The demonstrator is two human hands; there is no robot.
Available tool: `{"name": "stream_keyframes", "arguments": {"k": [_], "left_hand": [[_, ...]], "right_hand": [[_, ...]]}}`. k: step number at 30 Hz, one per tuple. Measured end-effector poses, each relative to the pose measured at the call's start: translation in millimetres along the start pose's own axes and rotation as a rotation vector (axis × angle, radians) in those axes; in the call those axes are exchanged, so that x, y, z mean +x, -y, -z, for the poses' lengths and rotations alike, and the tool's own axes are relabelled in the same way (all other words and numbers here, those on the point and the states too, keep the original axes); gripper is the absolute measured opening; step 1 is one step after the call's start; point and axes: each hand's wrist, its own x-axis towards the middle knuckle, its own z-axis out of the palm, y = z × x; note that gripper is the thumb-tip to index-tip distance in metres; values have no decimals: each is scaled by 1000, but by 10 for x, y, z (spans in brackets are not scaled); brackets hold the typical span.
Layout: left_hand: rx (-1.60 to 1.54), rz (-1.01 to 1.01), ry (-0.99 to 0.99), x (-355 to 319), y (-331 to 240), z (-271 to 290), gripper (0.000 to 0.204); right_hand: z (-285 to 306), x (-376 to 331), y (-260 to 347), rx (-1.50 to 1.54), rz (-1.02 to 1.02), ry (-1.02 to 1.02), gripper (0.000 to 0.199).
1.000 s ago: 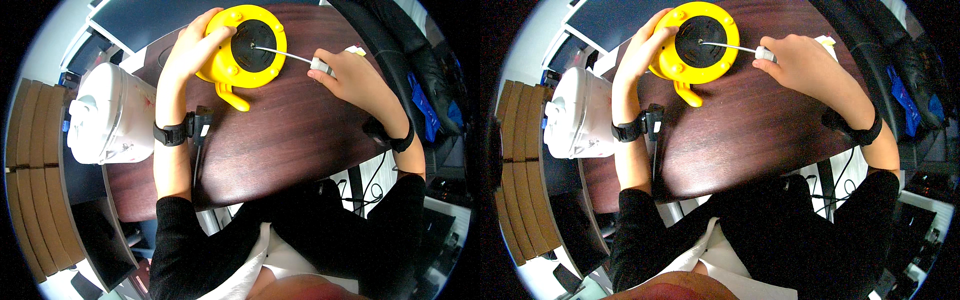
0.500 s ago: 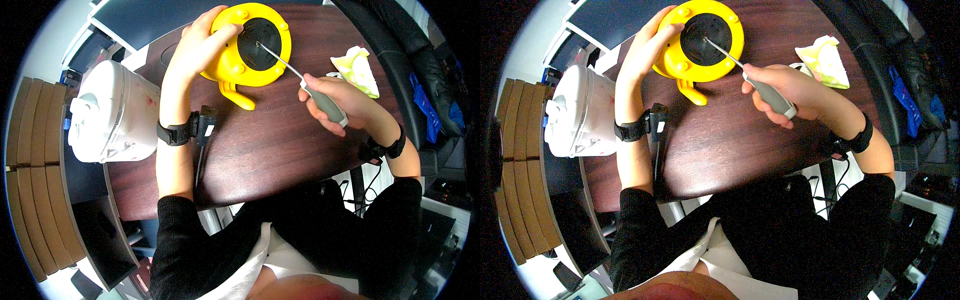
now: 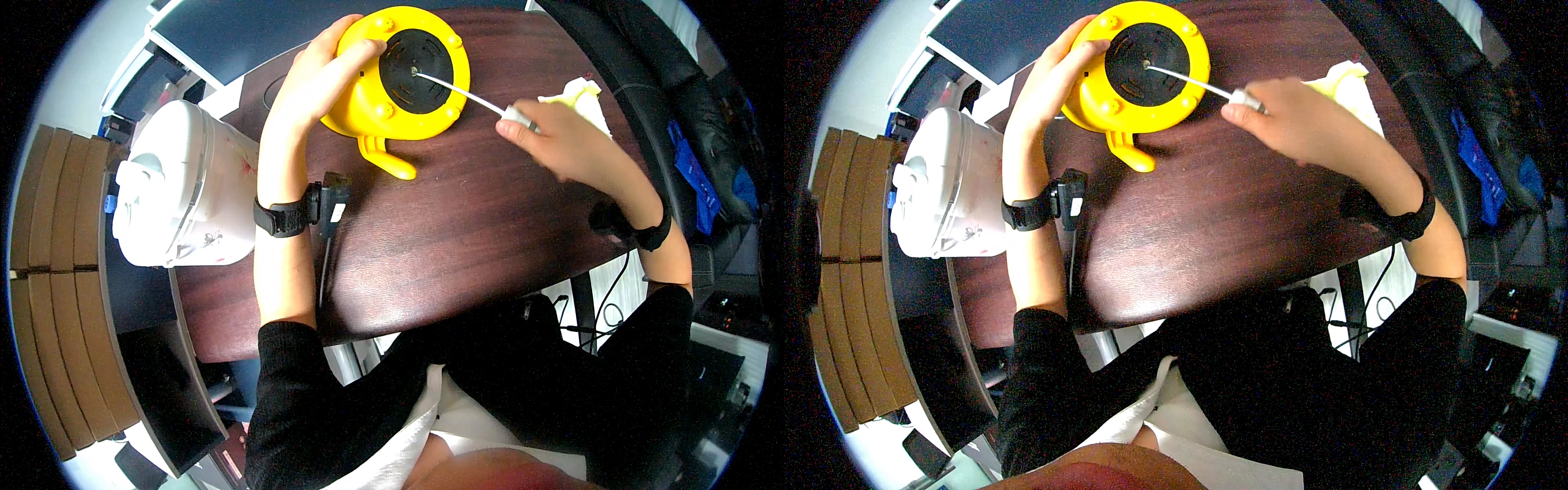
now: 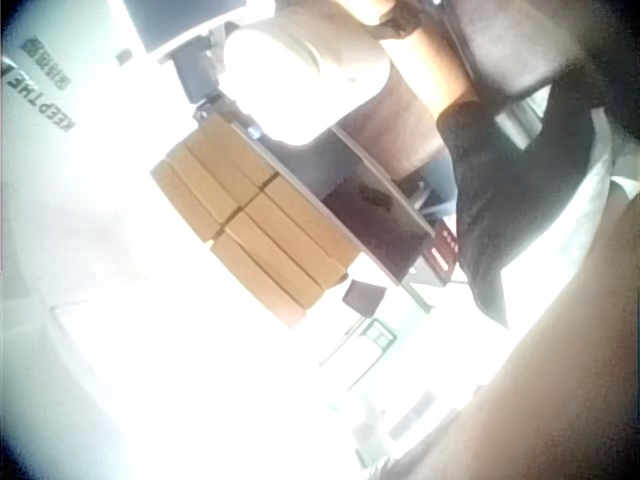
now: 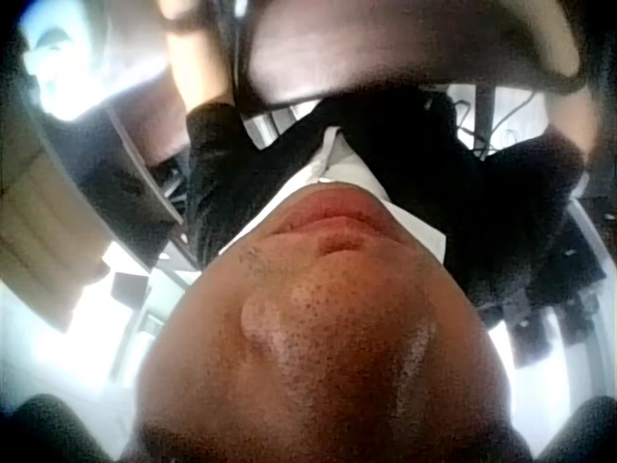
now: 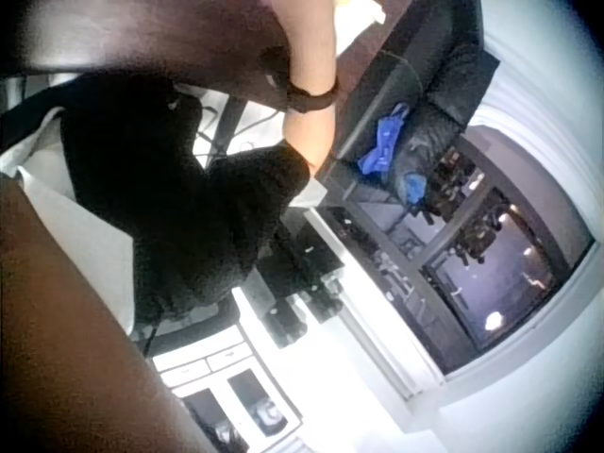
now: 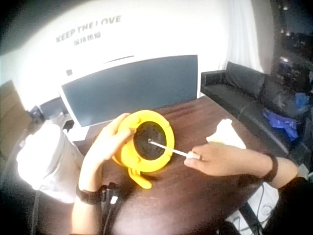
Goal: The person wipes the inside of a yellow electric pot with a cloth, then uses a screwdriver to remove a screw from the bottom of the pot. They lift the inner pot out, place it aside, and continue to manipulate the base.
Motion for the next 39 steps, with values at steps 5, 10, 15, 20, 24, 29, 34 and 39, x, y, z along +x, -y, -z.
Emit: {"name": "stream_keyframes", "arguments": {"k": [5, 10, 15, 20, 24, 29, 34, 39], "left_hand": [[48, -26, -37, -69, -140, -42, 66], [-70, 97, 17, -101, -370, 23, 67], [-100, 92, 24, -107, -368, 19, 68], [-112, 79, 34, -101, -380, 17, 68], [-112, 83, 32, -107, -390, 13, 68], [-77, 84, 26, -116, -434, -3, 68], [-67, 86, 17, -117, -429, -3, 68], [-79, 87, 12, -126, -455, -14, 69]], "right_hand": [[-190, -41, -30, 688, -168, 272, 50], [-185, -18, -39, 902, -187, 333, 50], [-189, -21, -88, 945, -140, 355, 52], [-224, -14, -84, 1014, -140, 364, 51], [-239, -16, -103, 1029, -119, 377, 50], [-252, -32, -103, 1062, -110, 395, 50], [-267, -50, -101, 1070, -116, 372, 50], [-284, -61, -117, 1106, -135, 373, 50]]}}
